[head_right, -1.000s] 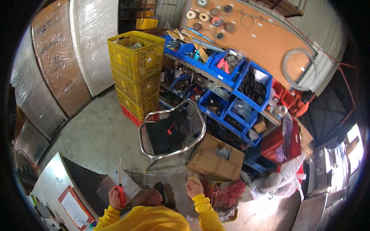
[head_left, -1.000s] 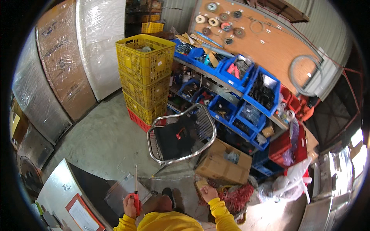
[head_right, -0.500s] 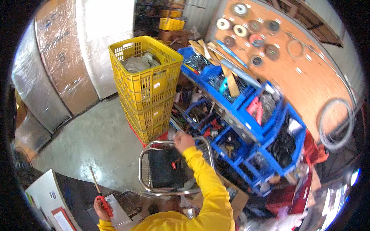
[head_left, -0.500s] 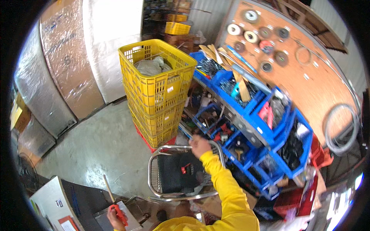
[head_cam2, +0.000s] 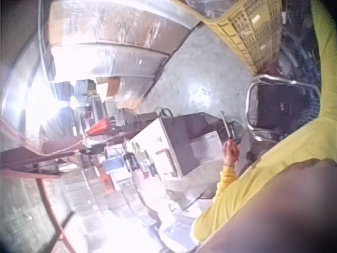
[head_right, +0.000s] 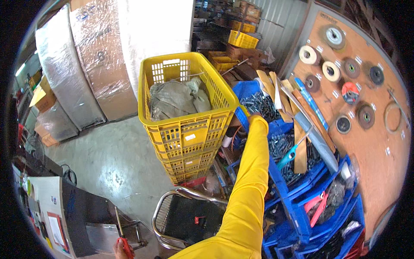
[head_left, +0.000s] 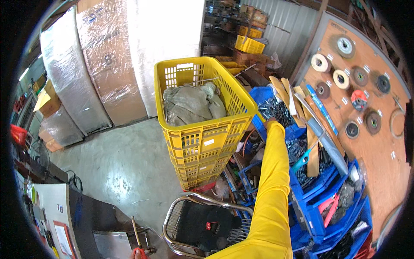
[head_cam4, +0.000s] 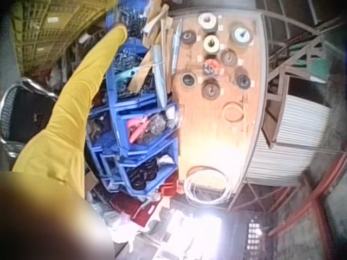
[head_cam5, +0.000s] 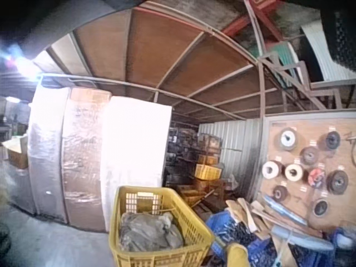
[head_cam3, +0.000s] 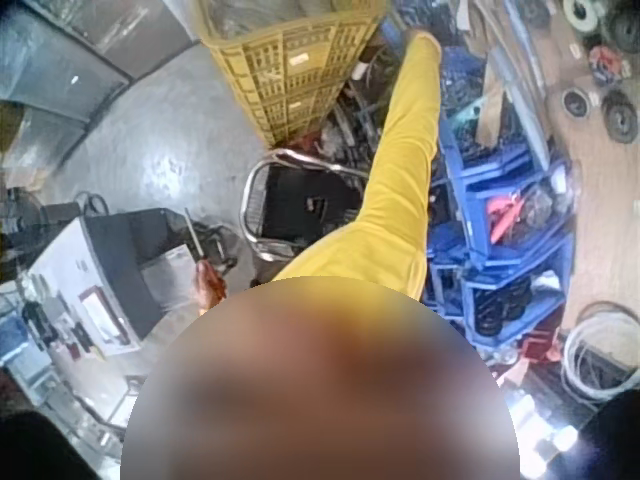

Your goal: The person retrieves a long-reach lighter, ignites it, and lights each burner on a three-burner commercial gas stove. The person adjusts the knobs to control the flame and confirms ignition on all burners.

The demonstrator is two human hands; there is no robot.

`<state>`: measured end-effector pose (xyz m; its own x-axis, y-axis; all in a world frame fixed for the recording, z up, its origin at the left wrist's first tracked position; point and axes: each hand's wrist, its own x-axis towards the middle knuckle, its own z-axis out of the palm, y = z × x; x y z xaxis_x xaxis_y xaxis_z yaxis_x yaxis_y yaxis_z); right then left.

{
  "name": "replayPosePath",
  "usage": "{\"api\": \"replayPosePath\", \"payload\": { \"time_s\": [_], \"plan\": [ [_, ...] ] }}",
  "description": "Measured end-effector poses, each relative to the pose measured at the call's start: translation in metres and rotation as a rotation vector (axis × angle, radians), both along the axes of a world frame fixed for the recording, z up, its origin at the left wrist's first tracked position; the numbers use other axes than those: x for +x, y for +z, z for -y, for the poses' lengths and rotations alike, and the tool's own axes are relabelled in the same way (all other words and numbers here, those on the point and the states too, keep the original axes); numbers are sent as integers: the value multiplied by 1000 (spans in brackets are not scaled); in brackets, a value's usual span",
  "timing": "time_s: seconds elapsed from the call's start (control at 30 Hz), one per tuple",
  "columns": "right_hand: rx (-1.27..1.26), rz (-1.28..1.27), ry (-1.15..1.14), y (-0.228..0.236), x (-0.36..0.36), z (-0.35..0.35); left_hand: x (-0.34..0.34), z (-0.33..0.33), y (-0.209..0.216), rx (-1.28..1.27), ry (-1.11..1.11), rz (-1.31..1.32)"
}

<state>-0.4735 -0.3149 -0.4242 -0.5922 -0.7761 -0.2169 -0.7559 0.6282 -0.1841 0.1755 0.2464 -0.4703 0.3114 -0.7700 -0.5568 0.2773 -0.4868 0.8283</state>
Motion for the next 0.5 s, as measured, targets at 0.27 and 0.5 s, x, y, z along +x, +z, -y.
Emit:
{"api": "replayPosePath", "payload": {
  "time_s": [0.27,0.5],
  "plan": [
    [-458,-313,-8,61,46,-74,-15,4,-2,-86,93,-56],
    [-1042,2,696,95,186,-317,-17,4,8,-269,44,-117]
  ]
}}
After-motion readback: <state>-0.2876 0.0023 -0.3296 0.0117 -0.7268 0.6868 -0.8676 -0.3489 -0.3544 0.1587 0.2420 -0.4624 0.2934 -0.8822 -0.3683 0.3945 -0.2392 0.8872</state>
